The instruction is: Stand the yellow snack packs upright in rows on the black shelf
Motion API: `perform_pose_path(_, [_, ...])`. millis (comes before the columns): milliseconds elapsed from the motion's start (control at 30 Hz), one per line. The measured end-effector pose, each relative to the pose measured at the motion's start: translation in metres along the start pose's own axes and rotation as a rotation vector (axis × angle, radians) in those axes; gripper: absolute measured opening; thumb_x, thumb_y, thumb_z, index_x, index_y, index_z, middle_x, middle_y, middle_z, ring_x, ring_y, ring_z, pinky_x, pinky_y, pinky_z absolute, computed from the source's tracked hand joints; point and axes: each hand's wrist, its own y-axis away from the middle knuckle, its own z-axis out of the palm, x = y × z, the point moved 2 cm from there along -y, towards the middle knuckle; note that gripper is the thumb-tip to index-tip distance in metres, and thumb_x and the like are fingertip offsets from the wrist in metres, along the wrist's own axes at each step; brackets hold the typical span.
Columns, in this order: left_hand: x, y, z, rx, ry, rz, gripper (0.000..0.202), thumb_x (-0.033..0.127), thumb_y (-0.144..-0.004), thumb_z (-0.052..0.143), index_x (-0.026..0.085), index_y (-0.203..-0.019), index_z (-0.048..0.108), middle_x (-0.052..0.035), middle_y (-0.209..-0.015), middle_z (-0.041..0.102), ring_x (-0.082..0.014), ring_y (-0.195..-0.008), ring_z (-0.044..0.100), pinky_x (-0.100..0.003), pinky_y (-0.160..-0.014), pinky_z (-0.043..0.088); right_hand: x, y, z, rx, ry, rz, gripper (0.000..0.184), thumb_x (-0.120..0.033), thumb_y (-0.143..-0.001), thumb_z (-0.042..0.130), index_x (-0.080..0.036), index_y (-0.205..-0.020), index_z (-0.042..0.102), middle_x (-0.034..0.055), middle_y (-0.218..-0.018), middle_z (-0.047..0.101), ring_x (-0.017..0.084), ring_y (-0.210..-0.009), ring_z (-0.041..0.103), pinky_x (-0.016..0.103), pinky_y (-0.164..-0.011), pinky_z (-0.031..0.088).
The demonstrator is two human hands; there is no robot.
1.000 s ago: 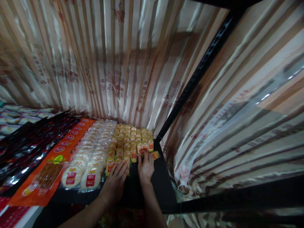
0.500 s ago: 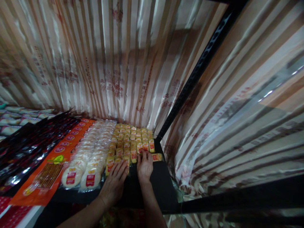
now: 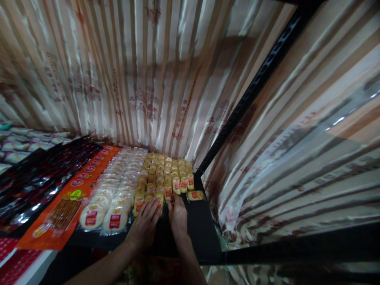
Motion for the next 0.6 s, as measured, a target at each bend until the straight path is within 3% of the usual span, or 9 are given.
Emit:
perform_pose_path(167, [0.001, -0.002, -0.003, -0.024, -0.017, 0.008, 0.062, 0.001, -0.067, 0.040, 0.013, -0.128, 0.044, -0.0099, -0.139, 0.040, -0.0254, -0.132, 0.026, -0.043, -0.106, 0.029, -0.003, -0.007, 0.008, 0.022, -0.067, 0.043, 0.022, -0.025, -0.086, 0.041, -0.016, -0.101, 0.054, 0.0087, -0.087, 0.065, 0.019, -0.075, 0.064, 0.028, -0.068, 0.050])
perform_pose_path(600, [-0.001, -0.002, 0.000, -0.006, -0.032, 0.010, 0.066, 0.004, -0.067, 0.041, 0.015, -0.132, 0.041, -0.0083, -0.140, 0.039, -0.0242, -0.132, 0.027, -0.042, -0.107, 0.028, -0.010, -0.011, 0.015, 0.054, 0.040, 0.024, 0.021, -0.023, -0.085, 0.041, -0.016, -0.097, 0.056, 0.0109, -0.094, 0.061, 0.022, -0.082, 0.060, 0.033, -0.074, 0.050])
